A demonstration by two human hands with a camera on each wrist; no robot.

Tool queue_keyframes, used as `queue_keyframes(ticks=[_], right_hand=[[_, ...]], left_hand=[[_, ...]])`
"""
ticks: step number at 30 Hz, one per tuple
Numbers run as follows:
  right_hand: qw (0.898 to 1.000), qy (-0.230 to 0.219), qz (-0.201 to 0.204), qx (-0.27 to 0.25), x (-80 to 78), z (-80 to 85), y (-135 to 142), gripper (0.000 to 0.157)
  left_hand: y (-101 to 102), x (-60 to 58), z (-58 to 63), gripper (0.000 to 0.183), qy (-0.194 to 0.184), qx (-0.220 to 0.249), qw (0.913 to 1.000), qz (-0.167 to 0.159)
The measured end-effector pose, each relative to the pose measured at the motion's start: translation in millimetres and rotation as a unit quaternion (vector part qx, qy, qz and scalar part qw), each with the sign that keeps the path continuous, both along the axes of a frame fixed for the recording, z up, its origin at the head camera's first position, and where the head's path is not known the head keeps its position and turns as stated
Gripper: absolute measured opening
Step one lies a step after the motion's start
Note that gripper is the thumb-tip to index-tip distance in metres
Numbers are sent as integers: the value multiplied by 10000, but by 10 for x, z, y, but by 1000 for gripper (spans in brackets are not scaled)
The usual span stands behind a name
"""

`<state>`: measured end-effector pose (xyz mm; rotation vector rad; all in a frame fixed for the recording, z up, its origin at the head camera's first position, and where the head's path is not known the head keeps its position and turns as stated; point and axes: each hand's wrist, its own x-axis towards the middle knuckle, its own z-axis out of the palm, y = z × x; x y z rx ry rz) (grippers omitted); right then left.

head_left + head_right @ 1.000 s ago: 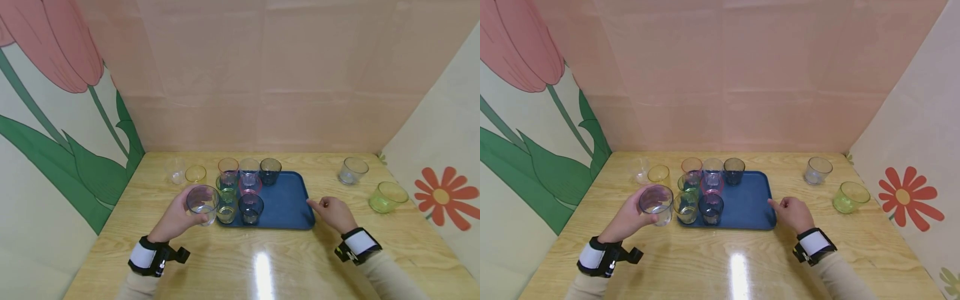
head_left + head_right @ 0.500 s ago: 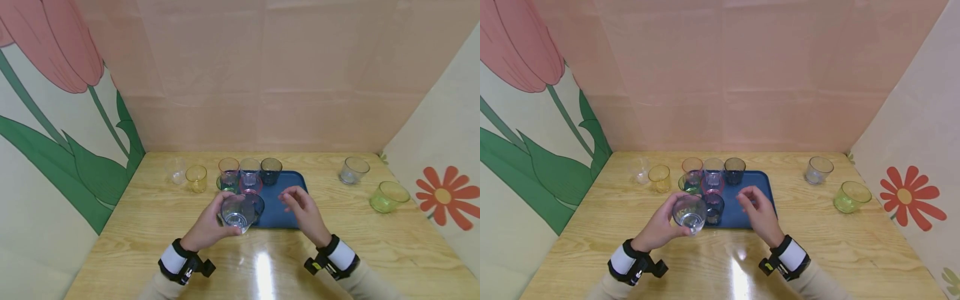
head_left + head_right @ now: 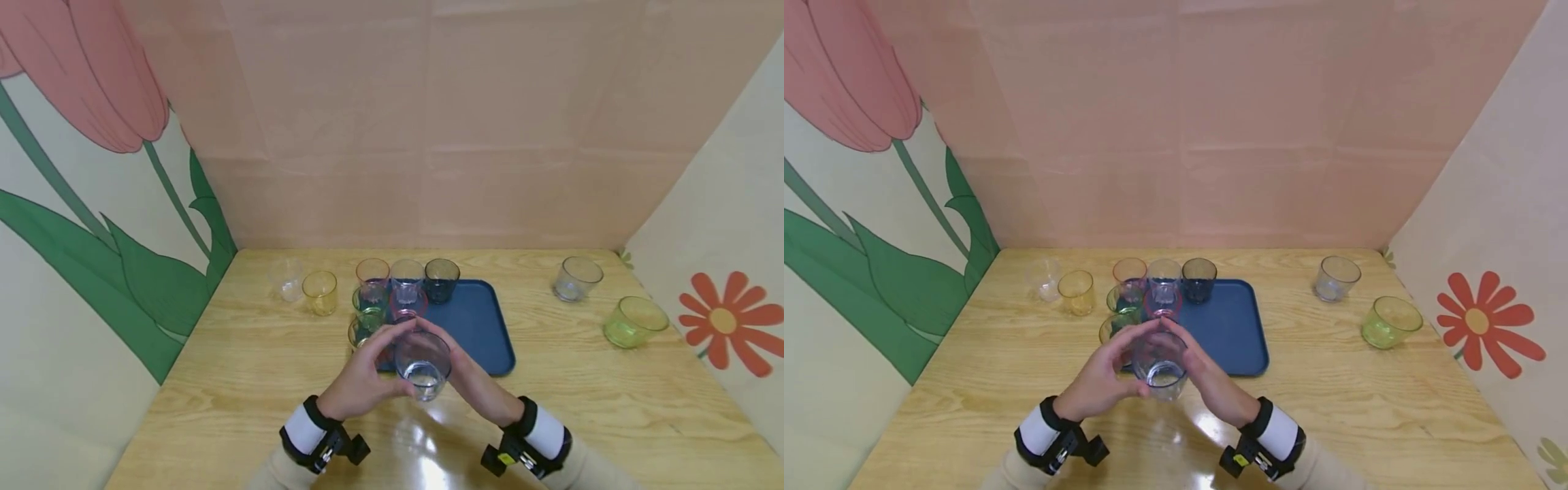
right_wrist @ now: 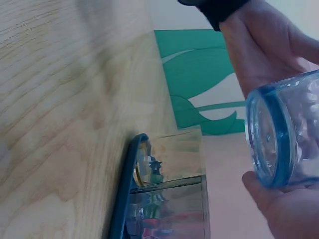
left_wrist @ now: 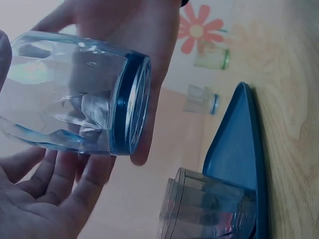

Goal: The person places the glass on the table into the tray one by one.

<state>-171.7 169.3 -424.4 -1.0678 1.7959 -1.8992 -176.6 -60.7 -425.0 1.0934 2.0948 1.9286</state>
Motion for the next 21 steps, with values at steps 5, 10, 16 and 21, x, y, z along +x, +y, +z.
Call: queue_keyframes(ticks=[5, 10, 16, 21], right_hand=[[9990, 142, 117, -411, 23, -54, 16, 55], [9974, 496, -433, -279, 12, -99, 56, 65], [9906, 848, -1072, 91, -23, -133, 136, 75], [9814, 987, -1619, 302, -86, -154, 303, 71]], left_hand=[[-80, -48, -1, 91, 99, 212, 9994, 251], [-155, -114, -14, 78, 392, 311, 9951, 849], [-217, -161, -37, 50, 268, 382, 9920, 1174], [-299, -248, -103, 14, -195, 569, 9668, 2483]])
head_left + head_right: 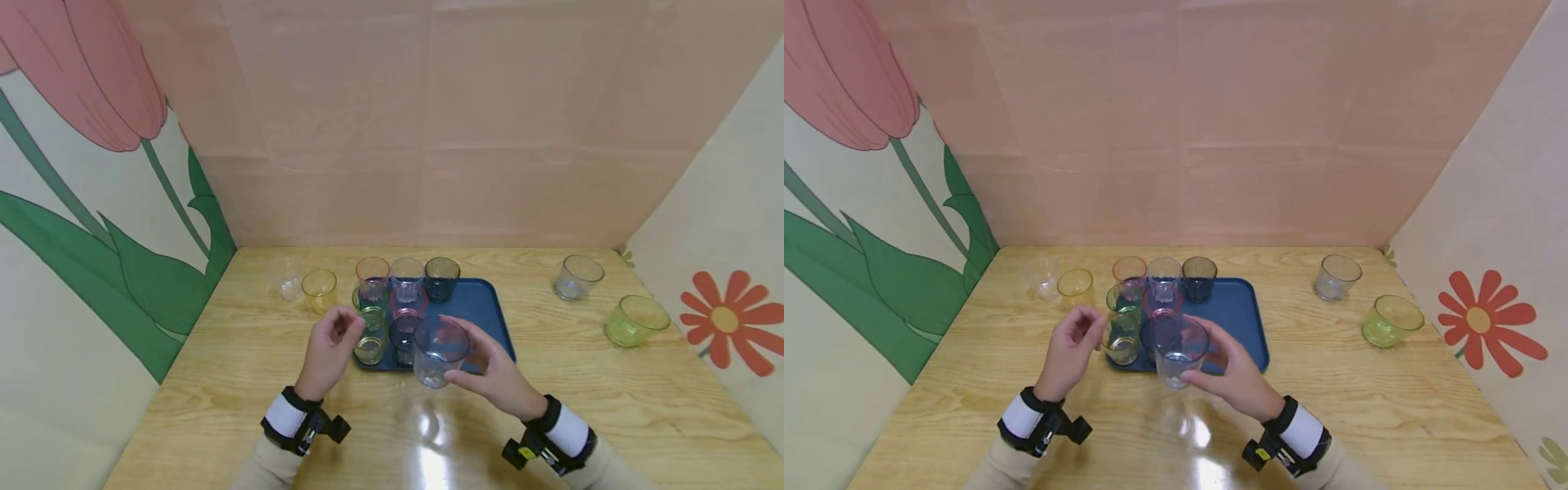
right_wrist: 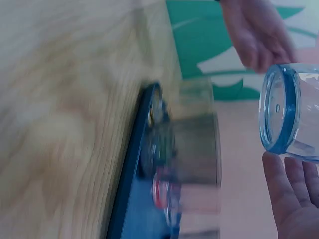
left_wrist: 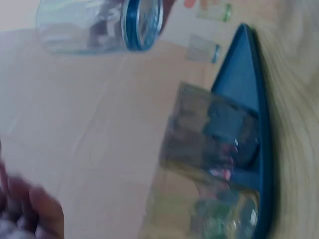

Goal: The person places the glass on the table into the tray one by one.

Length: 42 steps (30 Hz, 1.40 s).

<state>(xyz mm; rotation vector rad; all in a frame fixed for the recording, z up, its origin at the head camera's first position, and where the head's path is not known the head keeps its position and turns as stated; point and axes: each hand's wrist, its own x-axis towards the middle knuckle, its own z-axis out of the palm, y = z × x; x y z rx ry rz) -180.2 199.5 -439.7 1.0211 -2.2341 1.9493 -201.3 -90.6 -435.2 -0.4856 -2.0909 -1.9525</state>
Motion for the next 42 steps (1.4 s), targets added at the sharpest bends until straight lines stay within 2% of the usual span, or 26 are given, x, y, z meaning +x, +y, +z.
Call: queue_keyframes(ticks=[2, 4, 6, 8, 11, 16, 21, 25, 35, 42], right_hand=[[9994, 12, -337, 92, -24, -5, 86, 68], [9977, -31, -643, 190, -43, -11, 177, 65], [9954, -80, -912, 270, -71, -27, 264, 64], [9930, -152, -1127, 314, -100, -46, 332, 63], [9881, -229, -1467, 399, -161, -85, 393, 64], [9756, -485, -2022, 710, -244, -155, 429, 67], [9619, -873, -2363, 1061, -346, -251, 434, 72], [9555, -1178, -2431, 1182, -434, -331, 391, 77], [9365, -1715, -2855, 1096, -639, -519, 188, 80], [9250, -1806, -3081, 1299, -755, -606, 46, 81]], left_hand=[[-46, -54, -71, 12, -257, 26, 9969, 743], [-86, -96, -160, 12, -528, -35, 9900, 1306], [-123, -126, -263, 9, -819, -349, 9812, 1713], [-159, -148, -365, 8, -1041, -695, 9745, 1863], [-216, -178, -494, 14, -1376, -1242, 9667, 1765], [-264, -199, -621, 23, -1697, -1799, 9608, 1252], [-240, -189, -683, 26, -1811, -2055, 9586, 781], [-211, -165, -709, 29, -2018, -2002, 9573, 530], [-182, -168, -794, 30, -2048, -1765, 9606, 649], [-196, -191, -818, 29, -2106, -1652, 9612, 660]])
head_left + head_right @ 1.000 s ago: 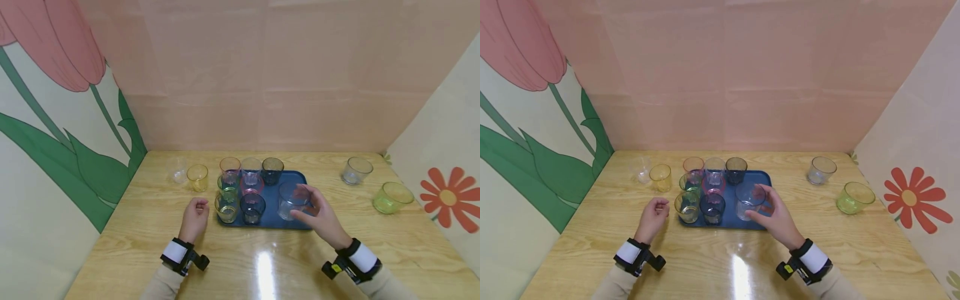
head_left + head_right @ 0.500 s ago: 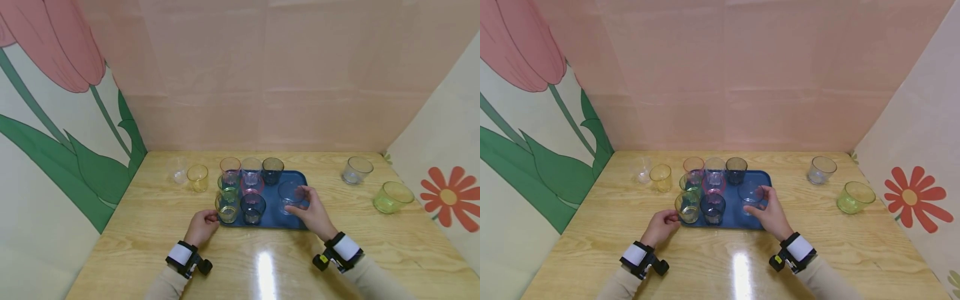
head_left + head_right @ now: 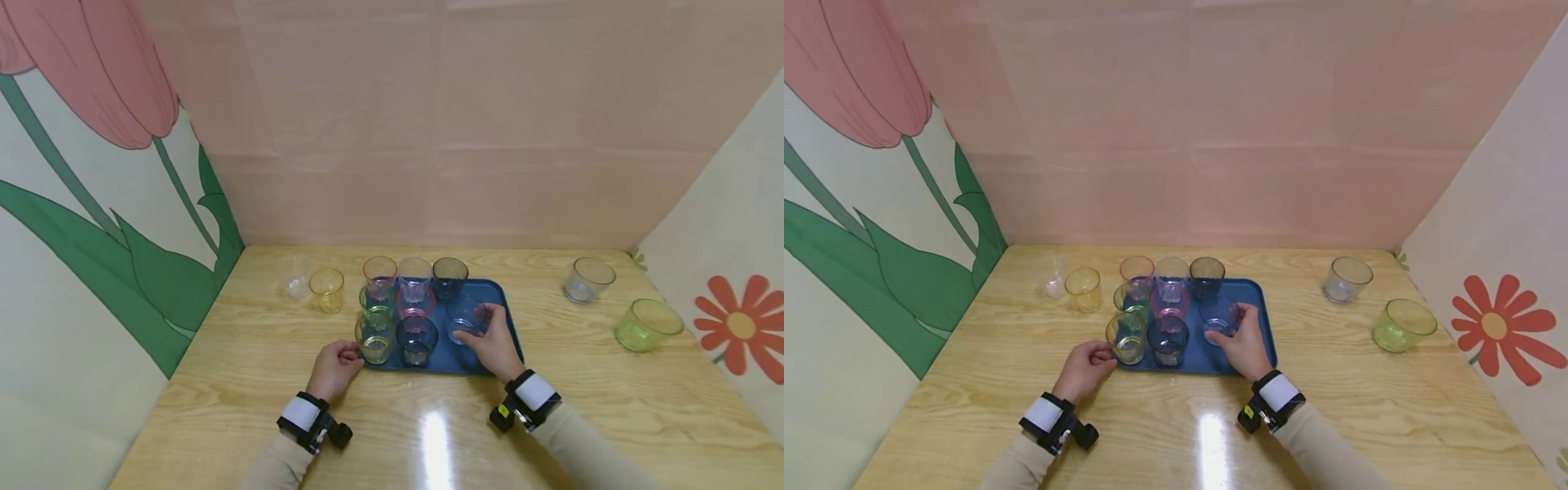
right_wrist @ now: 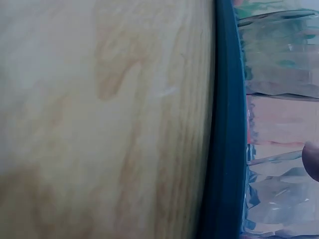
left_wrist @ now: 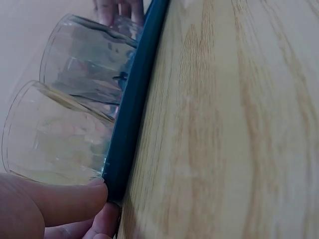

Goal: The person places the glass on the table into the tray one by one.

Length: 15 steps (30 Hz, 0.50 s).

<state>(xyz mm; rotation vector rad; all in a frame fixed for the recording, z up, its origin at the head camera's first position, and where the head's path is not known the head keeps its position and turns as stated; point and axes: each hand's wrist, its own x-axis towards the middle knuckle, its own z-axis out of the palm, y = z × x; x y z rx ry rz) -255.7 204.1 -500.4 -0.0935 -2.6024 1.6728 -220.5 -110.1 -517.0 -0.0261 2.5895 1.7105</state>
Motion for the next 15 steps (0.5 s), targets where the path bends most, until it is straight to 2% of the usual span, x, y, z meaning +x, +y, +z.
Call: queue_keyframes(ticks=[8, 15], right_hand=[[9999, -4, -146, -39, -106, -34, -69, 80], [9997, 149, -75, -172, -213, -69, -109, 78]], left_hand=[[7, 19, 25, 29, 56, 26, 10000, -18], [13, 18, 36, 29, 24, -20, 10000, 2]])
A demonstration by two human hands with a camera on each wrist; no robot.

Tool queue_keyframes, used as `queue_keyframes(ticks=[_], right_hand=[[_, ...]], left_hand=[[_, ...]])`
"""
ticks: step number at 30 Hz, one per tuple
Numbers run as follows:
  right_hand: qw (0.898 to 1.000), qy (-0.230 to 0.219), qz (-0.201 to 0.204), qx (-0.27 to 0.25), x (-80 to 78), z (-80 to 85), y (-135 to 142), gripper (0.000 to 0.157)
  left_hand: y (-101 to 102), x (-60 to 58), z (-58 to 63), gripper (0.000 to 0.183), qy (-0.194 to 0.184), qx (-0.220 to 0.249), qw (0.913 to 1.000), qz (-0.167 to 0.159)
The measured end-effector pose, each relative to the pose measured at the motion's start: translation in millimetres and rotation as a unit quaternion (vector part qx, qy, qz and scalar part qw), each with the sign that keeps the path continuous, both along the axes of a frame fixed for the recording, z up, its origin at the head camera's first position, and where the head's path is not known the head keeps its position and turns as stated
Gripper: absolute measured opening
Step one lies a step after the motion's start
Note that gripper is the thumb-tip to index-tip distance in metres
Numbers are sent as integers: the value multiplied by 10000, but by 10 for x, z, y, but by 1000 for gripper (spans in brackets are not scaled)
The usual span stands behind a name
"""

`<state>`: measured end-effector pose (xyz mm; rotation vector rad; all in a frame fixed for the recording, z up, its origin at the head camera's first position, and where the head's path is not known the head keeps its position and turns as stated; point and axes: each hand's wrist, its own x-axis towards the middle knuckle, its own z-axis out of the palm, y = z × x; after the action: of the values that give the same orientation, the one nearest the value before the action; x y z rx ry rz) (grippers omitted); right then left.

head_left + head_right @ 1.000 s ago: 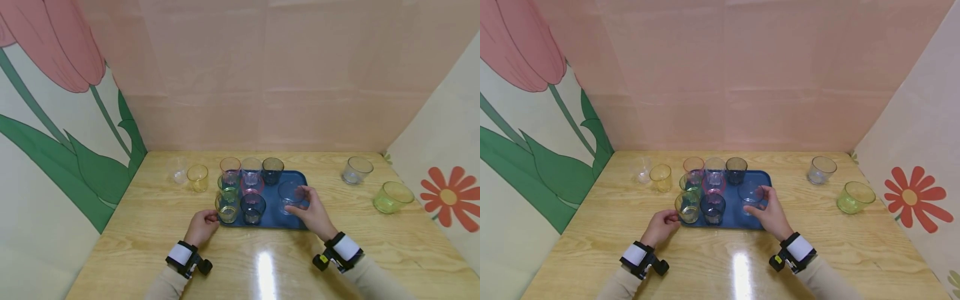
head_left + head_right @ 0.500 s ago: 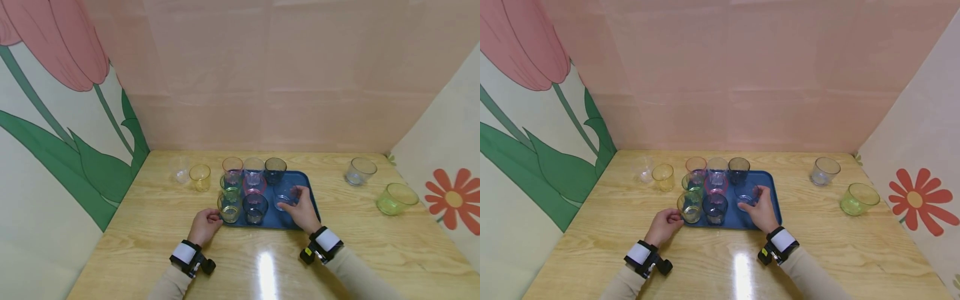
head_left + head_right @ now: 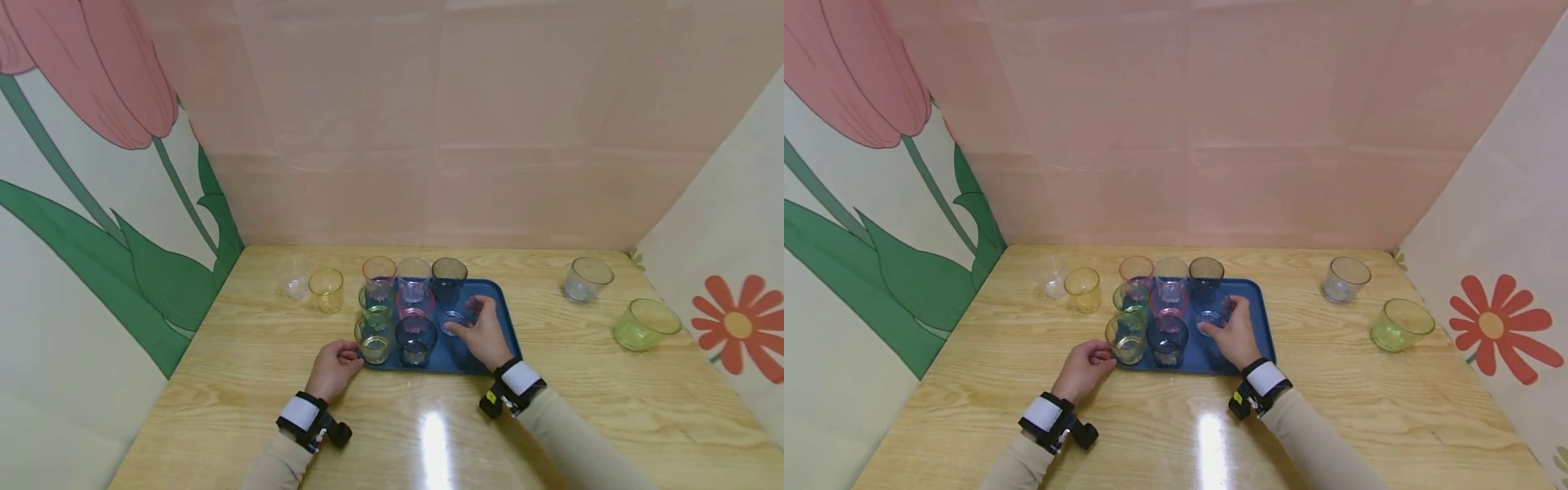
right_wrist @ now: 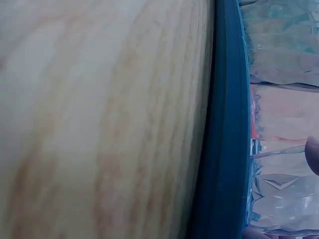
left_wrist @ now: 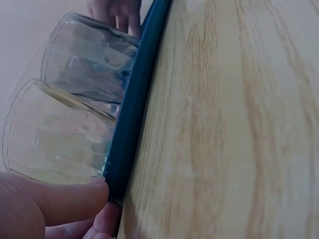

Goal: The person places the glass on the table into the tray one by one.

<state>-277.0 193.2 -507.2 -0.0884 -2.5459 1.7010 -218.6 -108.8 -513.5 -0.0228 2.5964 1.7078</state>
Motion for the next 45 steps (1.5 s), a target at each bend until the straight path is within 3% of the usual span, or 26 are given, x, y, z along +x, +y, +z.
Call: queue_keyframes(ticks=[12, 30, 36, 40, 45], right_hand=[[10000, -33, -17, 21, -96, -17, -25, 77], [9999, 1, 109, -16, -113, -34, -31, 80], [9991, -101, 354, 229, -91, -35, 28, 101], [9964, -145, 500, 672, -18, 53, 158, 110], [9895, -180, 774, 1212, 178, 289, 382, 91]], left_hand=[[15, -8, -2, 28, -21, -74, 10000, 2], [-7, -19, -29, 29, -47, -23, 10000, 22], [-16, -20, -35, 29, -160, -59, 9999, 29], [-15, -20, -30, 30, -112, -64, 9999, -27], [-19, -12, -20, 31, -99, -56, 9999, -39]])
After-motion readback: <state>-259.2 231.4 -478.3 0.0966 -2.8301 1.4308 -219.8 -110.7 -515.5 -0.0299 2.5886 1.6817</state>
